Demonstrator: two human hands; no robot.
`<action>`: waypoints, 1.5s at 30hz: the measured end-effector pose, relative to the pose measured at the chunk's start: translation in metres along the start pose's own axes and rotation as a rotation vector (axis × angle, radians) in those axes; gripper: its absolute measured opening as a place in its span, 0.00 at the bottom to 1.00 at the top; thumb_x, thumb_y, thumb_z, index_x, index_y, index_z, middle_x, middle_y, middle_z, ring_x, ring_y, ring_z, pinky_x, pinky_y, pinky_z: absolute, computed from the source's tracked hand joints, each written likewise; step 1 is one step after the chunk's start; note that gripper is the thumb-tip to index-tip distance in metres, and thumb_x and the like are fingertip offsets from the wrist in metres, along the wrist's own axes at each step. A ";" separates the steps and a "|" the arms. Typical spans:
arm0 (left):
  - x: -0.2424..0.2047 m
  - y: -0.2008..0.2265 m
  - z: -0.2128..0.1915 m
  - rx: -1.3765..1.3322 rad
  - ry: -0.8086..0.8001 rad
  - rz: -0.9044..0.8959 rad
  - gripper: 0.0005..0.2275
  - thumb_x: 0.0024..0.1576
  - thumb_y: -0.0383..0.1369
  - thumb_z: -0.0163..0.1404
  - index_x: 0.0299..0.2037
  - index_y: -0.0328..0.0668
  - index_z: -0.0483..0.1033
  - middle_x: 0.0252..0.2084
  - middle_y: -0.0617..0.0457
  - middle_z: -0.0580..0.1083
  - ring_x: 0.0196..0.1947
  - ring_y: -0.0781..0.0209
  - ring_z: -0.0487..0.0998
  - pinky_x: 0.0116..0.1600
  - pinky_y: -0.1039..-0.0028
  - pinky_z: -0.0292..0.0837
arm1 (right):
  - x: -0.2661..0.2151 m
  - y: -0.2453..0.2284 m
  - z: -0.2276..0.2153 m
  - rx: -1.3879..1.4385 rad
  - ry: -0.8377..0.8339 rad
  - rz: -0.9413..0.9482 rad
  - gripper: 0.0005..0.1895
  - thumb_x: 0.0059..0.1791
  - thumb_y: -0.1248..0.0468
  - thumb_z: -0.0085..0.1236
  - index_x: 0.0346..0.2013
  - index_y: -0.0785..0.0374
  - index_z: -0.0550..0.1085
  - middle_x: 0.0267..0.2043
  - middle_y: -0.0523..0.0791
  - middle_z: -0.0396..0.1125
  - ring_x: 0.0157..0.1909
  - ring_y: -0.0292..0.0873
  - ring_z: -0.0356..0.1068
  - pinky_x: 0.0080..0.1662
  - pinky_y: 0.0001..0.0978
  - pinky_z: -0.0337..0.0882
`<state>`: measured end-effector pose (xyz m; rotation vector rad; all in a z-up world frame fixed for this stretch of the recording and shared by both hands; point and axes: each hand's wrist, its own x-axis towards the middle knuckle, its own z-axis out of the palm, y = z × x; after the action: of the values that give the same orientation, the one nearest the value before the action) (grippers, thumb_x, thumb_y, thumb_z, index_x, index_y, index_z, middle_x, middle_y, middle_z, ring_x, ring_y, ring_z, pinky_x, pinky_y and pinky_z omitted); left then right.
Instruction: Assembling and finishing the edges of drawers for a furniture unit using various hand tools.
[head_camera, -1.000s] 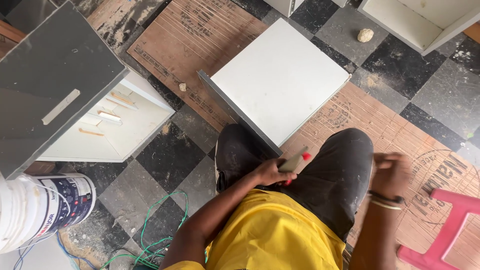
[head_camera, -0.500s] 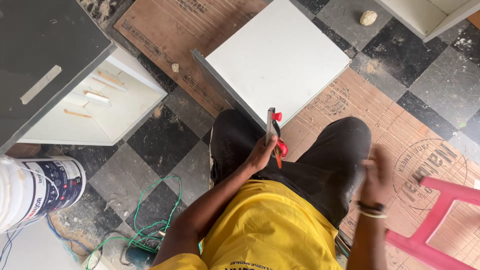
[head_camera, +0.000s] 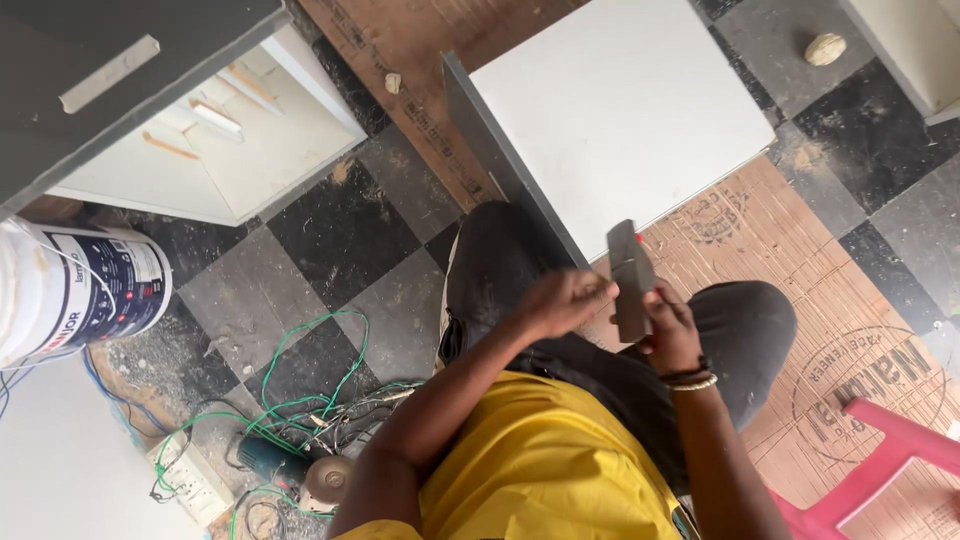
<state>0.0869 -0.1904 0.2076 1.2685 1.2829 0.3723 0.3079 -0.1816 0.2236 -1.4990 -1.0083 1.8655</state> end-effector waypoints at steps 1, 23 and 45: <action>0.012 -0.009 -0.014 -0.009 -0.003 -0.008 0.30 0.63 0.60 0.37 0.59 0.44 0.76 0.42 0.47 0.82 0.39 0.57 0.85 0.42 0.67 0.80 | 0.002 -0.002 -0.001 -0.003 -0.001 0.012 0.26 0.54 0.53 0.51 0.61 0.66 0.67 0.42 0.48 0.72 0.31 0.37 0.74 0.20 0.22 0.63; 0.140 -0.203 -0.103 -0.480 0.712 0.038 0.23 0.61 0.20 0.46 0.68 0.38 0.65 0.69 0.44 0.68 0.70 0.46 0.69 0.70 0.60 0.68 | 0.049 0.023 0.038 -1.115 0.030 -0.452 0.25 0.43 0.55 0.69 0.55 0.52 0.77 0.52 0.50 0.68 0.47 0.51 0.73 0.44 0.41 0.76; 0.242 -0.267 -0.289 -0.233 0.819 0.136 0.27 0.50 0.20 0.57 0.61 0.45 0.66 0.62 0.50 0.72 0.66 0.49 0.72 0.68 0.61 0.71 | 0.218 -0.014 0.137 -1.197 -0.058 -0.451 0.23 0.41 0.61 0.74 0.49 0.58 0.80 0.52 0.50 0.65 0.46 0.46 0.72 0.39 0.34 0.78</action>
<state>-0.1882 0.0512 -0.0743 1.0280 1.7604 1.1905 0.1225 -0.0317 0.1253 -1.5272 -2.4828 0.9324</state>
